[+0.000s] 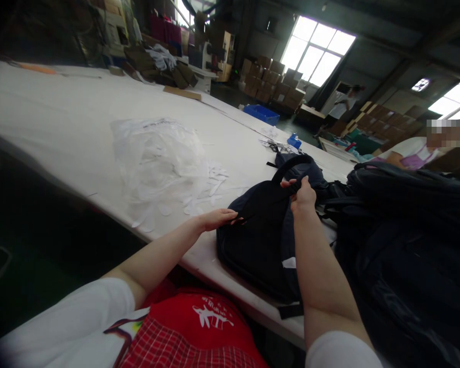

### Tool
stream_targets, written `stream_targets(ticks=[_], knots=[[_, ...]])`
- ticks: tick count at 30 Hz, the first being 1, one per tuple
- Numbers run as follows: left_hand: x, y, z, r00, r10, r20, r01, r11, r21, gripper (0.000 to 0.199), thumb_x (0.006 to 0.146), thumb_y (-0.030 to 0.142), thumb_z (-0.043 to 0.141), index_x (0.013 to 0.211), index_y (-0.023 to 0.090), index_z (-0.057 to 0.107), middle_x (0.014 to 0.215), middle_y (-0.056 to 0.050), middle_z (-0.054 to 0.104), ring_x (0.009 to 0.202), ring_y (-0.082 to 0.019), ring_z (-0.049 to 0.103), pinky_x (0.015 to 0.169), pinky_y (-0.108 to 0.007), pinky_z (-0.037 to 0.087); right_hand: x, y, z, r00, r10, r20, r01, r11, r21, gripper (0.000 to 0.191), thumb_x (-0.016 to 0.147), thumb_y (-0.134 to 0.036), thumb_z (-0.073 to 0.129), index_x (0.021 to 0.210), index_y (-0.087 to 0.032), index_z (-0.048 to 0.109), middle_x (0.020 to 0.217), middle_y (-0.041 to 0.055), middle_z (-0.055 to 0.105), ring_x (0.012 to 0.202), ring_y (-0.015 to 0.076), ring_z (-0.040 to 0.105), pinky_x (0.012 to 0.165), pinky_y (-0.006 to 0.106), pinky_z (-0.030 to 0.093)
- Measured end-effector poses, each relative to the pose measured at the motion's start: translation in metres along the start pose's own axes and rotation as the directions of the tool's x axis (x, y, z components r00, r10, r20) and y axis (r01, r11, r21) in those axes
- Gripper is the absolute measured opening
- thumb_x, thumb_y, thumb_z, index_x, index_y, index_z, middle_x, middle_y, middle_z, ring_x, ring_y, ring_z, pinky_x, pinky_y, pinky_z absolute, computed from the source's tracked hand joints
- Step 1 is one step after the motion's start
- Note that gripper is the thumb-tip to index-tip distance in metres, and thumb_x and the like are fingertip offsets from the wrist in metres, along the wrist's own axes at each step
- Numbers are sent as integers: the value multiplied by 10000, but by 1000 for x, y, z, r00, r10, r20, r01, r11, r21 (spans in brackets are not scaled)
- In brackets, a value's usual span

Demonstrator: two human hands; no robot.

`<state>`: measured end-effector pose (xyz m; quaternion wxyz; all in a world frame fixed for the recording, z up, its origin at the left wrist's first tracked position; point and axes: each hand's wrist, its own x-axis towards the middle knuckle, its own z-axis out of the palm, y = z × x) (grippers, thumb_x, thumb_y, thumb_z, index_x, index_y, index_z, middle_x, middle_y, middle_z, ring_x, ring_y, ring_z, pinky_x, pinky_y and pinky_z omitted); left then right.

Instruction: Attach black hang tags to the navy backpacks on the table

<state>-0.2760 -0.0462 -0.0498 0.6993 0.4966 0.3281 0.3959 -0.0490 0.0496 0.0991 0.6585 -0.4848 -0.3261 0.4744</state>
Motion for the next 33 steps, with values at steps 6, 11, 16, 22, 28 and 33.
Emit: stream_targets(ticks=[6,11,16,22,28,33], knots=[[3,-6,-3,997,-66,36,67,997,-30,492,681,639,697,656,163,574,957,-65,723,1030,-219,629,978,-344,415,-1,8,-2,998,57,39,-59,997,40,357,969,-439,450,765,-157,530,563,-31,606,521,153,681,571,295,613],[5,-6,-4,992,-89,93,88,996,8,415,739,565,683,679,160,612,941,-67,737,965,-201,653,980,-355,419,6,9,-6,999,19,43,-20,999,33,329,971,-403,456,769,-156,536,557,-33,604,504,154,675,531,283,602],[10,-15,-1,997,-75,33,75,997,-1,443,734,592,661,693,155,602,756,-29,689,859,-185,661,923,-342,439,18,15,-16,995,93,-38,-95,994,-54,376,993,-395,394,755,-142,540,534,-5,618,482,152,666,477,248,569],[9,-27,4,997,-71,-15,71,997,16,470,703,606,681,678,143,610,742,-50,692,808,-180,638,868,-331,440,24,24,-29,987,141,-82,-147,986,-82,385,1007,-373,347,770,-138,539,523,10,630,461,150,660,431,220,530],[5,-34,9,997,-38,-66,45,993,108,427,724,567,669,643,153,600,739,-38,699,763,-161,617,823,-307,446,24,32,-37,971,219,-100,-223,974,-35,390,1012,-375,340,753,-154,530,521,13,635,465,147,657,491,246,557],[8,-38,8,996,-17,-90,32,985,172,399,667,507,710,827,151,629,779,-38,700,757,-182,656,787,-326,496,15,21,-31,974,226,3,-226,972,65,416,997,-429,365,742,-169,566,585,45,671,589,165,699,612,278,593]])
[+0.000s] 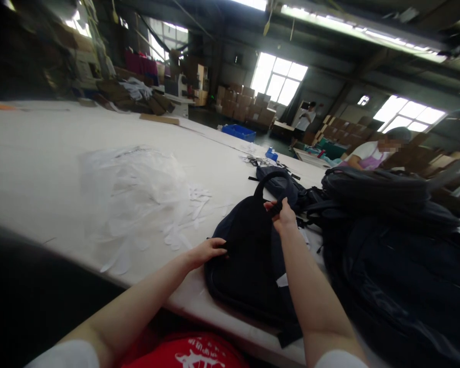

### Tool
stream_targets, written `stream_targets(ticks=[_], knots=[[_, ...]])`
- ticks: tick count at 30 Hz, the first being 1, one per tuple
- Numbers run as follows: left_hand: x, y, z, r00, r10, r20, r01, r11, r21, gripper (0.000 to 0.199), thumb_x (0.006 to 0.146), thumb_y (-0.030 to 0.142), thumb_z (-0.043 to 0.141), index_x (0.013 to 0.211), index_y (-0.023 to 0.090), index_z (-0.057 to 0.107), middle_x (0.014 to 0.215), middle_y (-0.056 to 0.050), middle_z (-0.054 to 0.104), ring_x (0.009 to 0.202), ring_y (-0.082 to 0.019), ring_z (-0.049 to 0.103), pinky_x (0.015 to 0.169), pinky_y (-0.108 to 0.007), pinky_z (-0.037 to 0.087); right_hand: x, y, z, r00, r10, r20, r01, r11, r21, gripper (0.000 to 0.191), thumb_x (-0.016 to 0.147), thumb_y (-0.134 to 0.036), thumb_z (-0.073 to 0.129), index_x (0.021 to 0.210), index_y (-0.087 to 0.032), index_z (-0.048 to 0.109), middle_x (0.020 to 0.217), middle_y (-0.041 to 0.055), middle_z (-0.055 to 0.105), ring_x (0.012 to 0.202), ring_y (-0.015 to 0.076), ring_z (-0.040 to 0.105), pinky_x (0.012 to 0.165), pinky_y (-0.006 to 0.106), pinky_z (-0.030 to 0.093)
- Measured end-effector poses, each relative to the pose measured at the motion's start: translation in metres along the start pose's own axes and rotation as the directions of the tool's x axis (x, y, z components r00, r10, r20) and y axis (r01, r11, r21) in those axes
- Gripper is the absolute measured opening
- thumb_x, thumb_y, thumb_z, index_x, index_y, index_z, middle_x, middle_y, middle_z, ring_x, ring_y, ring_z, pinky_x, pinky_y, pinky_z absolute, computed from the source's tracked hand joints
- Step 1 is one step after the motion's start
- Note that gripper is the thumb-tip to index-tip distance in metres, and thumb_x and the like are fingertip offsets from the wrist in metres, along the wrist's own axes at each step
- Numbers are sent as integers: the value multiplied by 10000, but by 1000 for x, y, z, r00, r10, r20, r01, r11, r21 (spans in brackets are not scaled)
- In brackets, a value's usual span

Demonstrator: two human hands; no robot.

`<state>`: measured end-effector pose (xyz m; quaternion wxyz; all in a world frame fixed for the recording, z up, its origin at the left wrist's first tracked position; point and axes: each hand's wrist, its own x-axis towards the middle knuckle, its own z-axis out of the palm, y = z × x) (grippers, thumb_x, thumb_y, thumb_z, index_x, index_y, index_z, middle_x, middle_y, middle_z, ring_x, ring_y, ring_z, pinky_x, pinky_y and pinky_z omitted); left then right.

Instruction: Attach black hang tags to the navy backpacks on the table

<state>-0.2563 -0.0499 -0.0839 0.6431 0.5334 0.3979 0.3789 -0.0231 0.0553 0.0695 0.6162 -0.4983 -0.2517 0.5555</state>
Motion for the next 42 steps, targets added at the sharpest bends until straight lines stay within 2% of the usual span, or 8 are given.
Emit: stream_targets(ticks=[6,11,18,22,25,32,36,42], knots=[[2,-4,8,994,53,-101,-30,976,218,230,658,305,697,827,157,652,774,-28,694,761,-202,656,756,-326,513,-49,-10,8,974,11,225,-33,995,92,381,926,-486,509,752,-171,636,630,56,684,667,189,696,772,365,595],[-10,6,11,985,150,-88,-99,896,432,162,791,284,576,786,186,704,881,-31,705,855,-193,646,838,-294,497,-115,-8,2,858,-49,512,48,999,16,277,721,-316,785,957,-190,712,783,19,728,829,187,693,931,353,514],[-26,85,11,921,299,-249,-44,716,696,254,779,269,602,1009,199,683,1106,-96,657,1066,-261,588,975,-354,420,-160,-1,8,810,-1,586,89,988,-122,367,763,-471,724,1002,-193,722,876,62,736,895,229,673,894,389,493],[-42,147,19,996,-88,-7,76,813,577,606,915,589,309,649,164,648,603,-65,640,515,-163,578,565,-281,453,-163,3,5,849,-123,515,296,916,-269,384,773,-529,688,951,-193,743,965,65,725,989,243,632,915,368,459],[-45,168,23,923,-300,242,182,892,413,714,913,649,238,649,142,666,522,-59,622,374,-112,473,426,-235,345,-164,5,-2,834,-213,509,434,823,-367,371,787,-528,667,910,-190,755,945,51,720,950,220,618,853,321,455],[-45,122,39,622,-618,481,674,735,73,701,968,501,130,918,84,692,838,-173,733,657,-198,670,496,-255,471,-171,19,-19,886,-155,437,329,874,-357,428,788,-567,644,916,-173,750,925,59,713,668,129,554,511,240,358],[-57,83,57,730,-515,449,675,646,-356,515,972,425,256,982,79,638,934,-164,729,882,-220,698,692,-290,538,-182,30,-34,909,-57,414,197,931,-306,399,783,-540,673,860,-155,748,841,67,716,584,108,523,487,238,356],[-38,63,57,786,-591,181,592,636,-495,262,902,160,372,864,100,624,709,-74,677,621,-158,660,654,-265,532,-205,76,-50,863,316,395,-251,945,-208,402,793,-551,649,879,-163,711,844,89,729,485,112,519,394,232,362]])
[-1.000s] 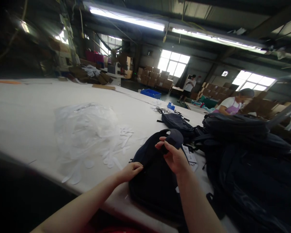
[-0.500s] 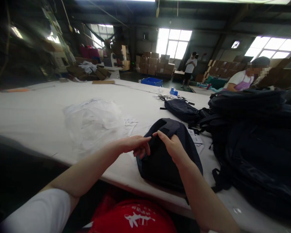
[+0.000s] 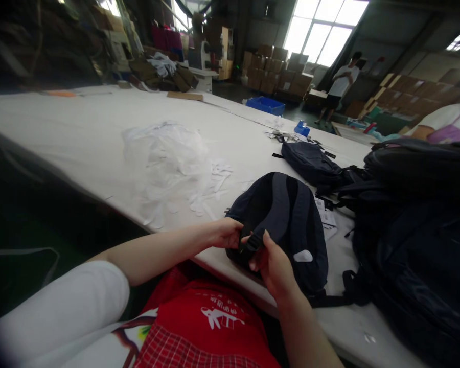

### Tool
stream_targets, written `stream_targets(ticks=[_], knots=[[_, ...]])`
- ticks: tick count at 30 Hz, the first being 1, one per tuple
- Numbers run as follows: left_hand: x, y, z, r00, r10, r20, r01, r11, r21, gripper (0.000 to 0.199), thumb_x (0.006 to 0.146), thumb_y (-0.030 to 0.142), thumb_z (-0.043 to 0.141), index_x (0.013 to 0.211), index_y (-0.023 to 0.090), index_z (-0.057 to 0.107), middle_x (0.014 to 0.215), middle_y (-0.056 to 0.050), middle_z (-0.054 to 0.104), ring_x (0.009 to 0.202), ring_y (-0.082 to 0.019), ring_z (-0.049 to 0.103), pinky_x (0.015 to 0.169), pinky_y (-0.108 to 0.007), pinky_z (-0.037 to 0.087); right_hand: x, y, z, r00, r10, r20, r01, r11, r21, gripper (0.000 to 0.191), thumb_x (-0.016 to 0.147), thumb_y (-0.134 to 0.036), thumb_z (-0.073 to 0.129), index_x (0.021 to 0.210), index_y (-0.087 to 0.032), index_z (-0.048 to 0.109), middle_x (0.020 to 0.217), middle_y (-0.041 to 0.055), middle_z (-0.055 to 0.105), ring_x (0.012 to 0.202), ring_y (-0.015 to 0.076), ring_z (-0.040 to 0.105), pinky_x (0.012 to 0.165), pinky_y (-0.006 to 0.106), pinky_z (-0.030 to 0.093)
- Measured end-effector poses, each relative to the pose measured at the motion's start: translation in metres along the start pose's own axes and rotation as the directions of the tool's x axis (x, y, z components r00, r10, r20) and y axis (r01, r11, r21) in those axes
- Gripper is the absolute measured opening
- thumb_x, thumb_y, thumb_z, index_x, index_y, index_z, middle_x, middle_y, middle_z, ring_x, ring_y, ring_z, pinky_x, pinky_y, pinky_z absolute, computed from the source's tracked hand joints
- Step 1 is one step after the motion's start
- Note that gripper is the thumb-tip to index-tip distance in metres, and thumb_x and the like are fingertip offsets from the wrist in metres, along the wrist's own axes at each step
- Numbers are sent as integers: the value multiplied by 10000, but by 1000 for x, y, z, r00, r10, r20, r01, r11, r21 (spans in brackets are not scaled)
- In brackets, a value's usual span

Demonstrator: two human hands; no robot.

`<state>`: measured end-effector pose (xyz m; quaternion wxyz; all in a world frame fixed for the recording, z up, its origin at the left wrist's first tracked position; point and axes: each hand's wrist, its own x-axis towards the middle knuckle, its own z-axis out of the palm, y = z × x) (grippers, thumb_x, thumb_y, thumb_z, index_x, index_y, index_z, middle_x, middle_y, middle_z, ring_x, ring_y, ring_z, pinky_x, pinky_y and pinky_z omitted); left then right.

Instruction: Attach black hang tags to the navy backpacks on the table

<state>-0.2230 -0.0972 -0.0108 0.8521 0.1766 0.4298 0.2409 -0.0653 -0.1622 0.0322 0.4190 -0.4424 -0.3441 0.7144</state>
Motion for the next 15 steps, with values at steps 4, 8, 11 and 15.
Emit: stream_targets(ticks=[4,8,11,15], knots=[[15,8,-9,997,-2,-77,1,1000,-9,207,885,181,419,853,102,608,697,-69,661,576,-167,621,615,-283,530,1,39,-1,992,125,-5,-123,982,141,302,795,-452,681,939,-187,696,833,61,725,451,100,499,389,228,383],[27,3,-16,992,-27,-122,31,999,36,260,916,242,395,840,104,602,663,-74,649,572,-194,610,601,-310,514,4,58,-6,981,174,-81,-157,971,178,248,758,-408,743,800,-177,664,641,7,641,412,94,457,366,223,339],[33,-3,-18,990,-33,-140,42,997,63,293,925,277,395,836,103,612,673,-76,660,581,-191,614,625,-303,508,5,59,-5,979,194,-58,-178,963,205,274,728,-393,785,788,-167,641,620,-13,604,443,89,474,396,212,352],[33,-7,-16,993,-44,-108,51,996,69,307,894,296,424,854,86,645,697,-110,689,611,-229,641,654,-347,528,11,60,4,966,257,26,-258,947,193,316,675,-370,830,755,-145,624,597,-4,596,493,87,500,441,194,369]])
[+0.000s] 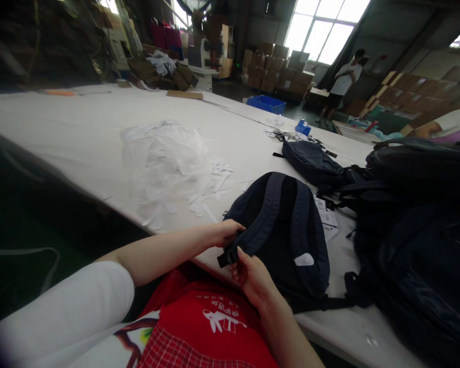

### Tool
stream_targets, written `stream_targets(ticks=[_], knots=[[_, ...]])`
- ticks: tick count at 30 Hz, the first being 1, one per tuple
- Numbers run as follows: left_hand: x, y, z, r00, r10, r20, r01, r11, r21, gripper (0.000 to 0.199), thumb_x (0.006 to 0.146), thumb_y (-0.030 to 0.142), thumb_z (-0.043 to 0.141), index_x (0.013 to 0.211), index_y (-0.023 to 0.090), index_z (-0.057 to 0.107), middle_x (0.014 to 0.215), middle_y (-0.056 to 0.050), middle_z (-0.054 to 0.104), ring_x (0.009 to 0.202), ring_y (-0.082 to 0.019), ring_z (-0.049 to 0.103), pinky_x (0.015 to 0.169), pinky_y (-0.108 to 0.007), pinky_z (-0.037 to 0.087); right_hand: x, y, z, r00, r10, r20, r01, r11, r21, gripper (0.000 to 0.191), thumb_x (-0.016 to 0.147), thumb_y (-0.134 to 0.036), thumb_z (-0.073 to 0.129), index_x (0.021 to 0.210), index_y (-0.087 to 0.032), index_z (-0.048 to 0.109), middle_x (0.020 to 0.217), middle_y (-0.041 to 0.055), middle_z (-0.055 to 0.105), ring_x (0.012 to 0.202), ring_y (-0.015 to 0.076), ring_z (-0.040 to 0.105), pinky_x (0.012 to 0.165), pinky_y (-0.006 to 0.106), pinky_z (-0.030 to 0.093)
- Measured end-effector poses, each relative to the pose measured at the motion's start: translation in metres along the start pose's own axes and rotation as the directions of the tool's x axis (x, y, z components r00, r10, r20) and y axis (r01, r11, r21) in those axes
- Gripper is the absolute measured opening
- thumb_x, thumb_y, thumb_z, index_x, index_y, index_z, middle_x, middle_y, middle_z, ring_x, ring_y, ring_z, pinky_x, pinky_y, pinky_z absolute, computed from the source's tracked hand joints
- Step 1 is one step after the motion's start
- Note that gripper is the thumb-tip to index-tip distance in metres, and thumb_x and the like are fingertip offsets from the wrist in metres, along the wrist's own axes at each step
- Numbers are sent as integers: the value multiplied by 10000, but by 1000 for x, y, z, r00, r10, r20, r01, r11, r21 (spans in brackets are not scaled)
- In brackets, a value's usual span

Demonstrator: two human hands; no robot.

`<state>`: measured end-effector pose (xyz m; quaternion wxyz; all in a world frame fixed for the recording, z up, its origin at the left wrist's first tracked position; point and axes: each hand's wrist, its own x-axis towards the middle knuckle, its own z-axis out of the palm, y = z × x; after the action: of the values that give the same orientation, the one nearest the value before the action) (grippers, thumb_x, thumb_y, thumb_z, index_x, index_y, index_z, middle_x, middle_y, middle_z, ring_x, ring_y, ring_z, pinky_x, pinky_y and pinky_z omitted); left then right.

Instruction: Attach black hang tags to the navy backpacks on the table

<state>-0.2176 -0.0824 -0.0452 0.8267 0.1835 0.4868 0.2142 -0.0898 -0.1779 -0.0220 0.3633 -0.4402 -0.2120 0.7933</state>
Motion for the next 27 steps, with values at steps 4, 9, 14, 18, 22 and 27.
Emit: stream_targets(ticks=[4,9,14,18,22,27], knots=[[-7,3,2,995,30,100,-24,998,-53,392,889,341,377,875,70,660,712,-140,700,636,-266,666,667,-413,558,13,13,9,996,75,37,-72,994,-77,350,652,-391,833,698,-147,585,518,-26,540,434,72,439,409,188,301],[-20,9,-4,951,40,307,-52,998,30,403,883,404,454,874,61,665,741,-167,718,655,-271,695,669,-441,576,20,25,15,997,47,68,-31,975,-220,362,714,-473,763,704,-161,580,530,-29,545,427,76,426,424,212,305],[-44,37,-20,959,195,205,-232,957,174,117,807,145,567,809,105,676,707,-96,736,563,-188,676,583,-305,561,18,-8,8,971,42,235,126,745,-655,317,726,-458,734,771,-155,652,630,18,650,487,123,538,475,243,364],[-58,70,-33,973,102,208,-153,958,244,182,846,178,548,795,86,696,750,-102,739,549,-149,662,514,-226,522,36,-54,-8,897,-424,128,324,433,-841,251,721,-400,717,842,-185,673,779,55,700,630,175,613,616,318,481],[-60,78,-31,978,29,207,-89,954,286,271,892,187,464,823,81,703,742,-103,734,572,-154,670,534,-234,531,68,-73,-7,834,-497,240,463,392,-795,483,618,-317,797,1068,-203,665,1075,88,700,952,257,646,850,421,509],[-61,72,-30,985,11,173,-68,943,327,349,935,271,429,795,86,689,659,-97,704,538,-147,651,506,-219,510,93,-69,12,849,-398,348,529,650,-546,366,618,-383,795,920,-195,708,1002,73,732,954,267,666,920,446,489]])
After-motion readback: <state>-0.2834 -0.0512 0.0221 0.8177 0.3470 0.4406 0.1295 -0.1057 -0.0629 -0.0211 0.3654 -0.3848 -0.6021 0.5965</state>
